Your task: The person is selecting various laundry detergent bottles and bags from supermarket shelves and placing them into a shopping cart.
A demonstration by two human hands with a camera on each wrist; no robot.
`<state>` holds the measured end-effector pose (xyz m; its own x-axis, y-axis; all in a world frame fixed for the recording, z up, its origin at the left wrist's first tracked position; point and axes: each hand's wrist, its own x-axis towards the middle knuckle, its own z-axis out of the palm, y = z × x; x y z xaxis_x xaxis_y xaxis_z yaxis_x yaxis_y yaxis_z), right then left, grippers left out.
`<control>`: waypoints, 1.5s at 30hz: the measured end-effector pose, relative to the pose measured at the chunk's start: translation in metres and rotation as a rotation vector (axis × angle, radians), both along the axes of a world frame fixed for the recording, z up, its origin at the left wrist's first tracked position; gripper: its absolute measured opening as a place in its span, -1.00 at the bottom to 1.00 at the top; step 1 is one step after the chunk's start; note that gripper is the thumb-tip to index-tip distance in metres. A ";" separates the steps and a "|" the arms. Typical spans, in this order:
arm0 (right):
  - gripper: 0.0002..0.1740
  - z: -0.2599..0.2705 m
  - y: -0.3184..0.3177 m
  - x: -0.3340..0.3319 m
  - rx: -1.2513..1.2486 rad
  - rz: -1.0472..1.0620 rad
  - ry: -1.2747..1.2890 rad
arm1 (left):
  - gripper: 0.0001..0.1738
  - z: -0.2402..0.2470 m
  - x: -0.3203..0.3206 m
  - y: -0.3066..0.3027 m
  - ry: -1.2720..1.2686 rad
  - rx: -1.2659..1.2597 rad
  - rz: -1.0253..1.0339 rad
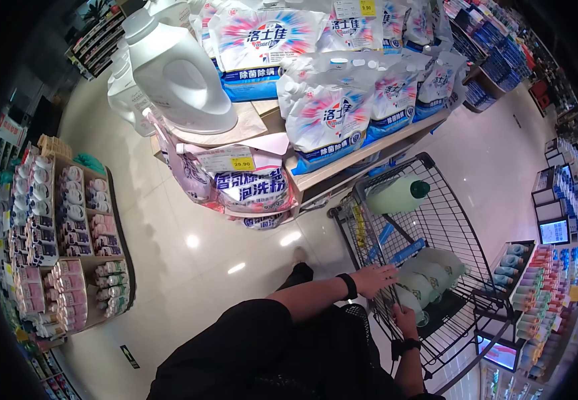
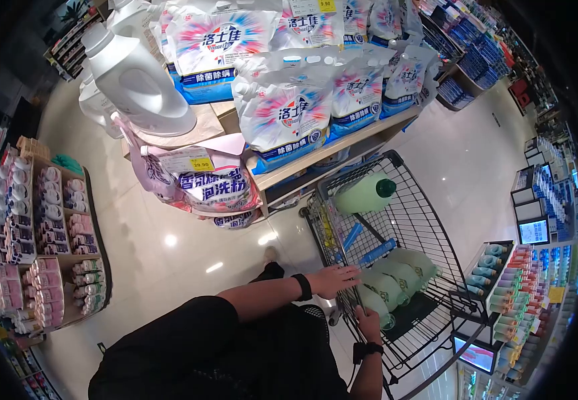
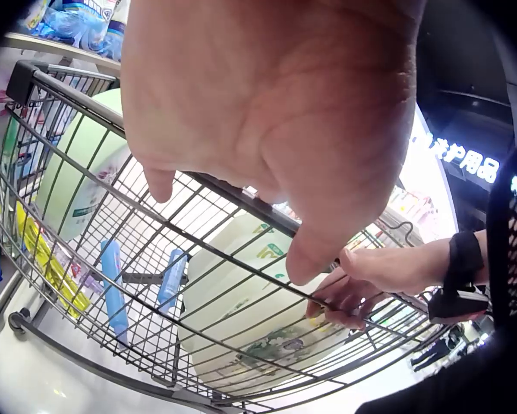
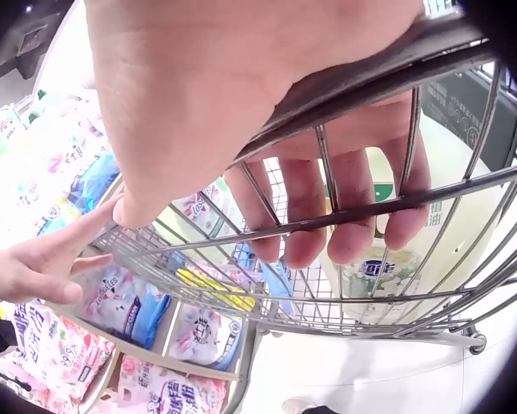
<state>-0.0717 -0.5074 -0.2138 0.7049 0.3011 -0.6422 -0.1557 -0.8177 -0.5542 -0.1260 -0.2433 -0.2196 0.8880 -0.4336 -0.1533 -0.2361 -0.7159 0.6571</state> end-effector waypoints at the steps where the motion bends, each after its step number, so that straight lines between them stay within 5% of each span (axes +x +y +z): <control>1: -0.47 -0.002 -0.001 -0.002 -0.021 0.047 -0.029 | -0.09 -0.001 -0.005 -0.003 -0.022 0.020 0.021; 12: -0.42 0.015 -0.004 -0.087 -0.022 0.145 -0.155 | -0.04 0.015 -0.091 -0.012 -0.069 0.080 0.051; 19: -0.38 0.023 0.033 -0.207 -0.099 0.147 -0.134 | 0.05 -0.001 -0.206 0.013 -0.094 0.050 0.040; 27: -0.41 0.011 -0.019 -0.258 -0.107 0.130 -0.131 | 0.06 0.000 -0.251 -0.033 -0.059 0.070 0.001; 35: -0.43 0.031 -0.008 -0.310 -0.149 0.085 -0.180 | -0.14 0.008 -0.286 -0.032 -0.034 0.067 -0.013; 40: -0.47 0.026 0.038 -0.361 -0.217 0.034 -0.203 | -0.21 0.000 -0.323 0.012 -0.164 0.051 0.005; 45: -0.56 0.026 0.068 -0.417 -0.191 -0.024 -0.182 | -0.23 0.013 -0.367 0.046 -0.031 0.094 -0.084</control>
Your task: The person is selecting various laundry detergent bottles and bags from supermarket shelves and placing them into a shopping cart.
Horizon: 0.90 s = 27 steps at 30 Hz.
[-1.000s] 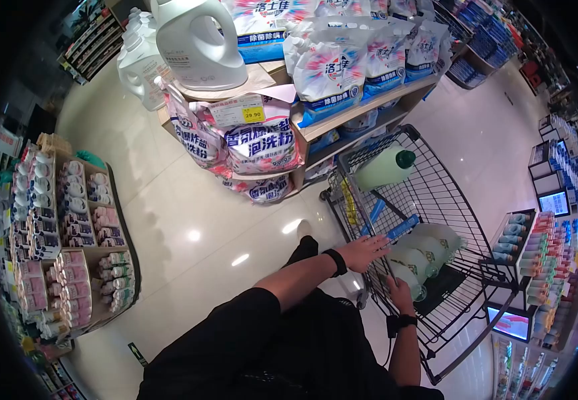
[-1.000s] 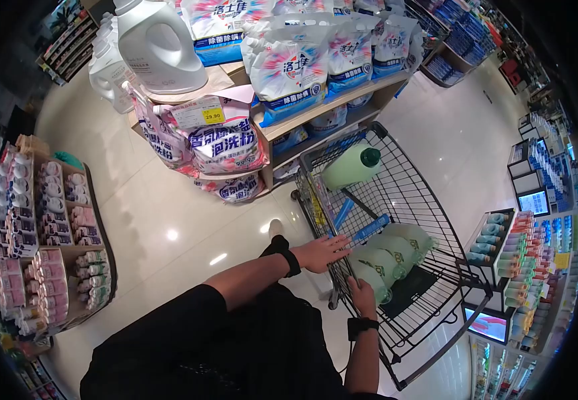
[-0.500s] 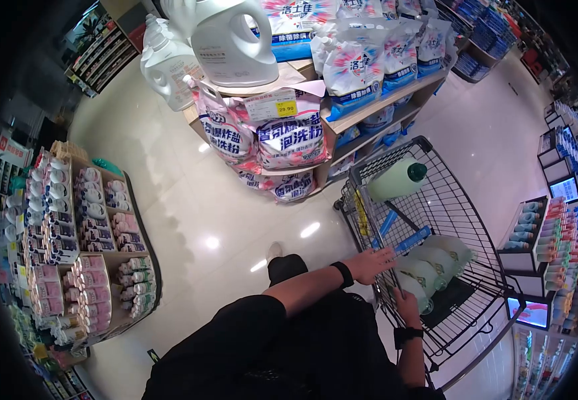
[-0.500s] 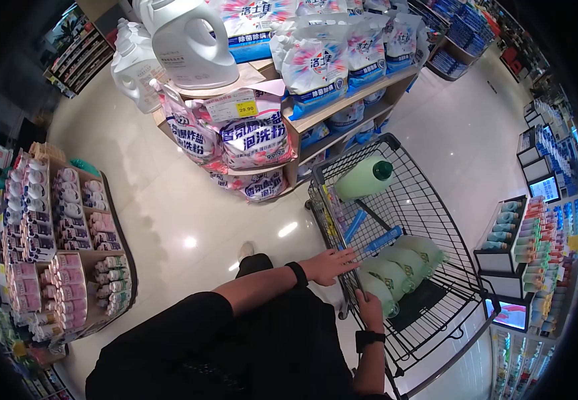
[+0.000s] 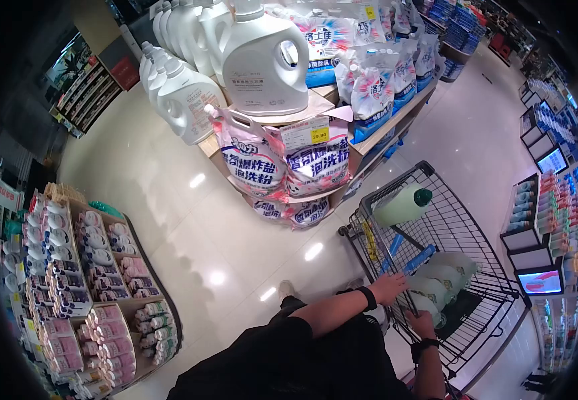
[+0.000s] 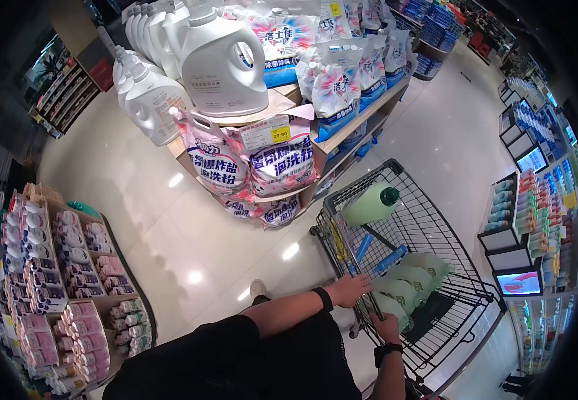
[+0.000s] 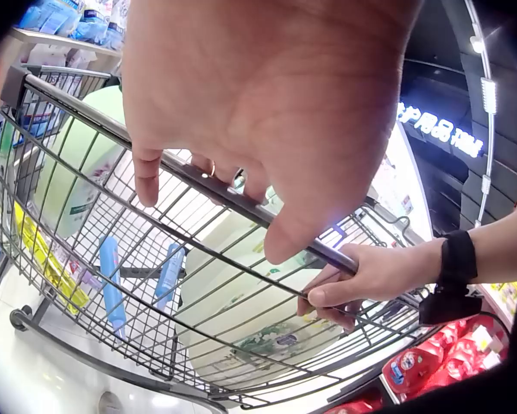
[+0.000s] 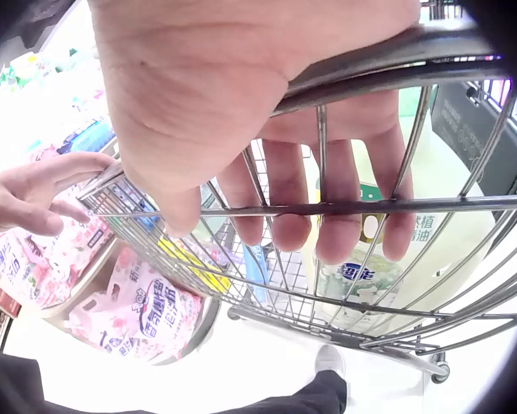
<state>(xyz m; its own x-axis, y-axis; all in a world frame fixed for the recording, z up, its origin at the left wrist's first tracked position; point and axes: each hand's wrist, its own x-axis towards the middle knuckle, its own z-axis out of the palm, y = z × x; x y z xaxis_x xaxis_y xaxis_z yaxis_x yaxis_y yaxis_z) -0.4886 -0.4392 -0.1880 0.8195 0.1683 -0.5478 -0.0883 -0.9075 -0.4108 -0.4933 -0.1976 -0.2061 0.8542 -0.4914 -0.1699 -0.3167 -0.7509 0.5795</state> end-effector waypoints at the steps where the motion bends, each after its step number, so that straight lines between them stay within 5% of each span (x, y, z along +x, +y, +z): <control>1: -0.56 -0.002 0.008 -0.009 0.004 -0.011 -0.008 | -0.24 -0.006 -0.009 0.005 -0.021 0.003 0.019; 8: -0.61 -0.021 0.048 -0.065 -0.011 -0.075 0.019 | -0.13 -0.019 -0.066 0.062 -0.124 -0.008 -0.025; 27: -0.57 -0.001 0.143 -0.163 -0.036 -0.102 -0.048 | -0.23 -0.009 -0.138 0.140 -0.169 -0.223 0.026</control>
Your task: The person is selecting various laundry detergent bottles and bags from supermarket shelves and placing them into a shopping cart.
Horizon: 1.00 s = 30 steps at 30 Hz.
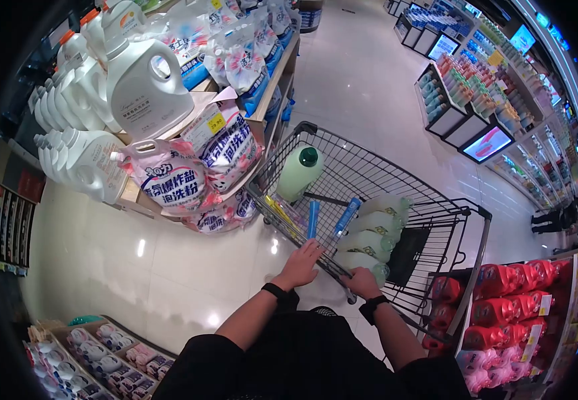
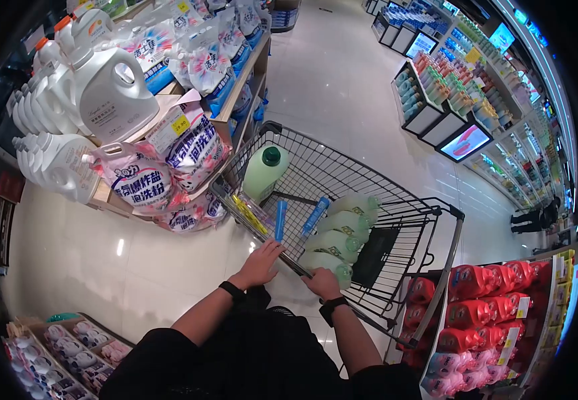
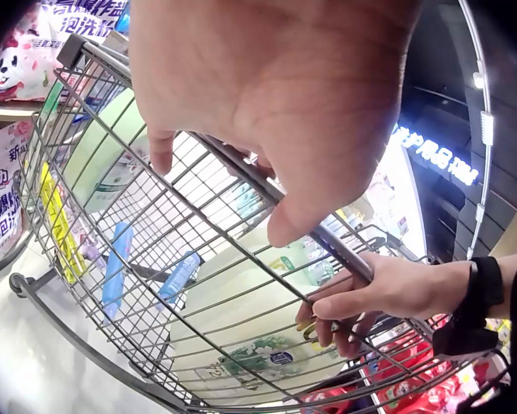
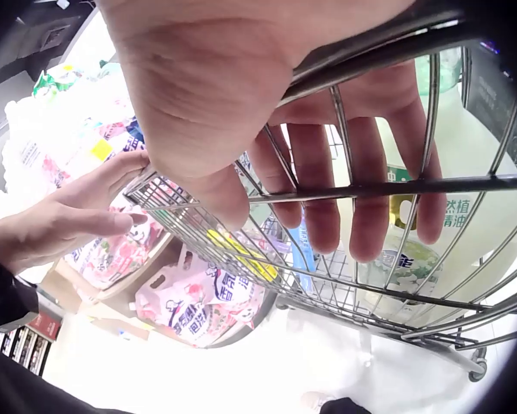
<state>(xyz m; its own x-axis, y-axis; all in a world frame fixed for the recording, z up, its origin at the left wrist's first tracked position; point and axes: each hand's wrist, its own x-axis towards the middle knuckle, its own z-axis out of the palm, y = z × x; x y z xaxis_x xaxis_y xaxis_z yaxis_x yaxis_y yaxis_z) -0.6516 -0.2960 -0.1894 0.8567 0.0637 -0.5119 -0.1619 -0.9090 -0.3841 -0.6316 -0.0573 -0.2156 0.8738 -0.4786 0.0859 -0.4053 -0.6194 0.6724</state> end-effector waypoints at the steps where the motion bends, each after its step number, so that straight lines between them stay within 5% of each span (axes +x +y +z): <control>1: -0.57 0.002 0.005 -0.006 -0.006 0.003 0.011 | -0.23 0.001 -0.005 0.003 0.001 0.006 -0.009; 17: -0.55 -0.007 0.061 -0.089 -0.042 -0.020 -0.012 | -0.33 0.016 -0.076 0.050 0.090 0.104 0.029; 22: -0.66 -0.005 0.084 -0.094 -0.028 -0.040 -0.003 | -0.51 0.041 -0.059 0.069 0.152 0.256 0.028; 28: -0.76 -0.013 0.111 -0.103 -0.013 -0.144 0.022 | -0.66 0.019 -0.005 0.140 0.168 0.002 -0.056; 30: -0.74 -0.014 0.116 -0.107 -0.045 -0.067 0.070 | -0.70 0.001 0.016 0.168 0.045 0.036 0.099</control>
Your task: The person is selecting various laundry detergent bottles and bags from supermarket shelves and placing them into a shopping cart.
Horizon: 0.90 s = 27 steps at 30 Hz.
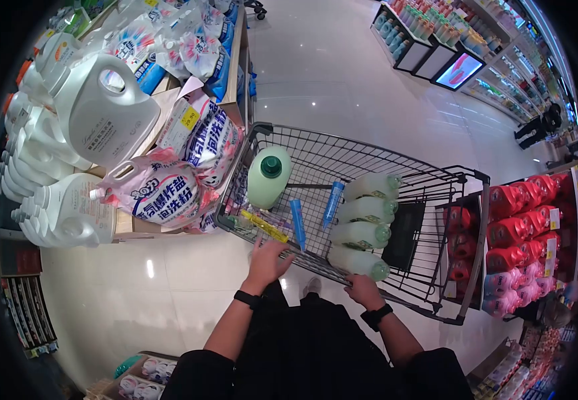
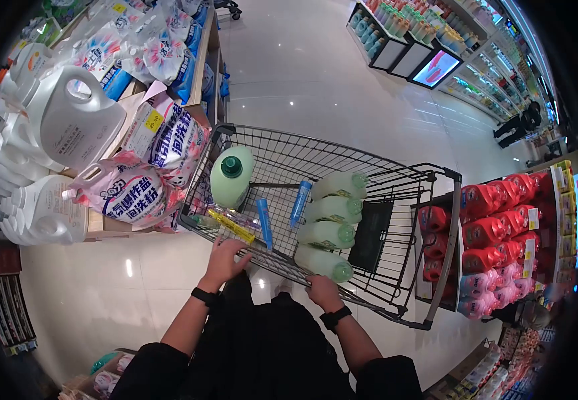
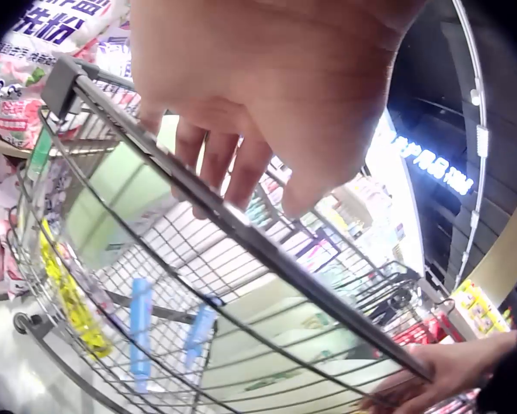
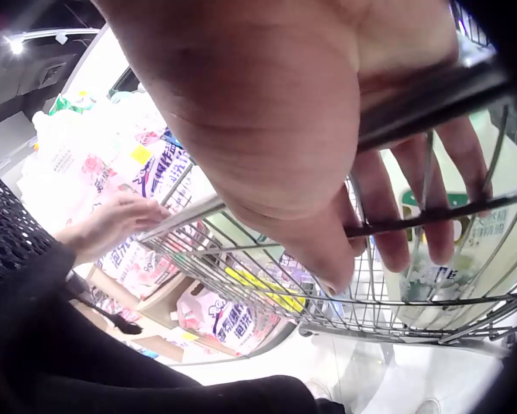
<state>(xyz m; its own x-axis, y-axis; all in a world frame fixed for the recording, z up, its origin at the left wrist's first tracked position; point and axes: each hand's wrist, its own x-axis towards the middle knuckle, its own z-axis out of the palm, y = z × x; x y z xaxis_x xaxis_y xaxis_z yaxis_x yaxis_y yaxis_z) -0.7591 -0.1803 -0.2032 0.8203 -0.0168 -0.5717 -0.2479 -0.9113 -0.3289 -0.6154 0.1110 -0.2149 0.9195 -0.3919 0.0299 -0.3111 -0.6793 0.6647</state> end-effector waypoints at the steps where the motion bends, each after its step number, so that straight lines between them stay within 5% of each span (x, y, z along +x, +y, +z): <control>1: -0.74 0.008 0.009 0.002 -0.011 -0.026 0.012 | -0.70 -0.014 0.010 0.014 0.012 -0.011 -0.026; 4: -0.70 0.033 0.033 0.012 -0.056 -0.069 0.018 | -0.77 -0.047 0.027 0.035 -0.130 0.122 -0.032; 7: -0.67 0.040 0.042 0.033 0.237 -0.290 -0.182 | -0.83 -0.060 0.026 0.036 -0.362 0.046 -0.068; 10: -0.71 0.043 0.042 0.072 0.385 -0.418 -0.134 | -0.80 -0.055 0.015 0.035 -0.309 0.043 -0.017; 17: -0.78 -0.174 0.031 0.166 0.441 -0.737 0.061 | -0.81 -0.070 0.013 0.047 -0.260 0.077 -0.011; 22: -0.59 -0.246 0.056 0.190 0.302 -0.623 0.422 | -0.84 -0.055 0.013 0.046 -0.212 0.101 0.038; 27: -0.24 -0.266 0.121 0.183 0.178 -0.417 0.187 | -0.87 -0.060 0.006 0.048 -0.186 0.065 0.090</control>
<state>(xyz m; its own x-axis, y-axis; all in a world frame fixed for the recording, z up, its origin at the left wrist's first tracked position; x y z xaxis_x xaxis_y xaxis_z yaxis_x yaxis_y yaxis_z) -0.5761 -0.0598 -0.4689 0.6478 -0.2103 -0.7322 -0.6491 -0.6555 -0.3860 -0.6099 0.1593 -0.2748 0.9319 -0.3150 0.1799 -0.3605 -0.7493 0.5555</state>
